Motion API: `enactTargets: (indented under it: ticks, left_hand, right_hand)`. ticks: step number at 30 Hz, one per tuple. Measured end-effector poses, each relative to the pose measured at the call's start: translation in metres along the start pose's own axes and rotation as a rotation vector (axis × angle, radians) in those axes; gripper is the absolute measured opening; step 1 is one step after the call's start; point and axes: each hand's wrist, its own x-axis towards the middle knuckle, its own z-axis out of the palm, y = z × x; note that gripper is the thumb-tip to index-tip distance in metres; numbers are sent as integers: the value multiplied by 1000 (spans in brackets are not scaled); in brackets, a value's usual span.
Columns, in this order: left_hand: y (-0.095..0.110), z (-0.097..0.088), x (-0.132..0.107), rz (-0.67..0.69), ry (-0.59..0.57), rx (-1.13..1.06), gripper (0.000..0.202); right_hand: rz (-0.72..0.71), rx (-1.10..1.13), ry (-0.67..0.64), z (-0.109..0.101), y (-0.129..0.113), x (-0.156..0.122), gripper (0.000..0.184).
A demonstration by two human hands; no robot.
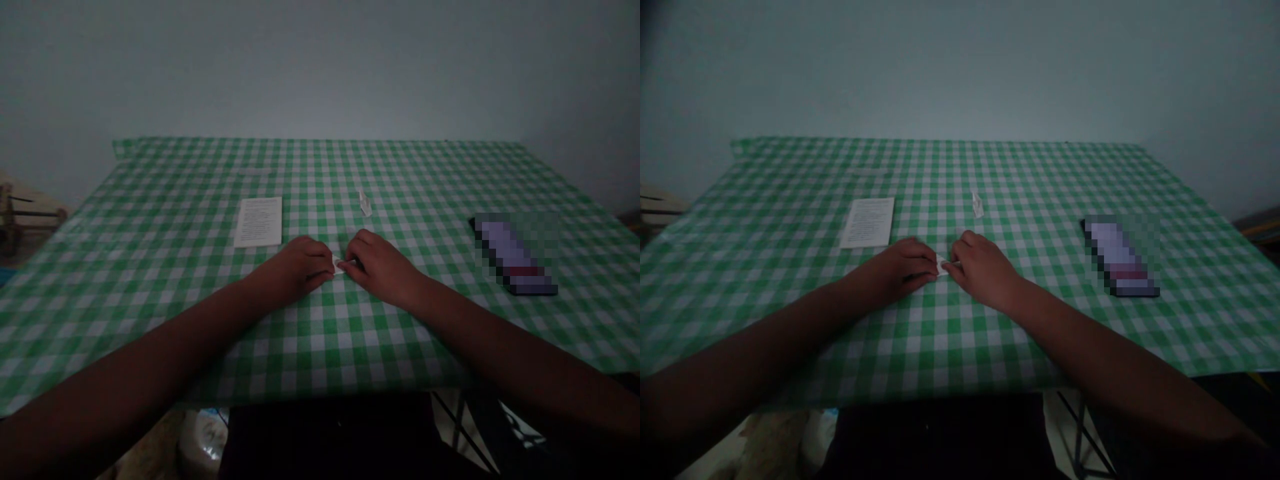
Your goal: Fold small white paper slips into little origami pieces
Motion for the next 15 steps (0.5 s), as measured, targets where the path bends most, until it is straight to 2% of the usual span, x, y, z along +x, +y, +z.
enactTargets:
  ticks: [10,15]
  left_hand:
    - [2,-2,0,-67,39,-101,10]
    - [3,-2,-1,-117,23,-122,10]
  right_hand:
    - [41,58,-9,0,-1,-2,19]
    - [56,60,-9,0,0,-1,19]
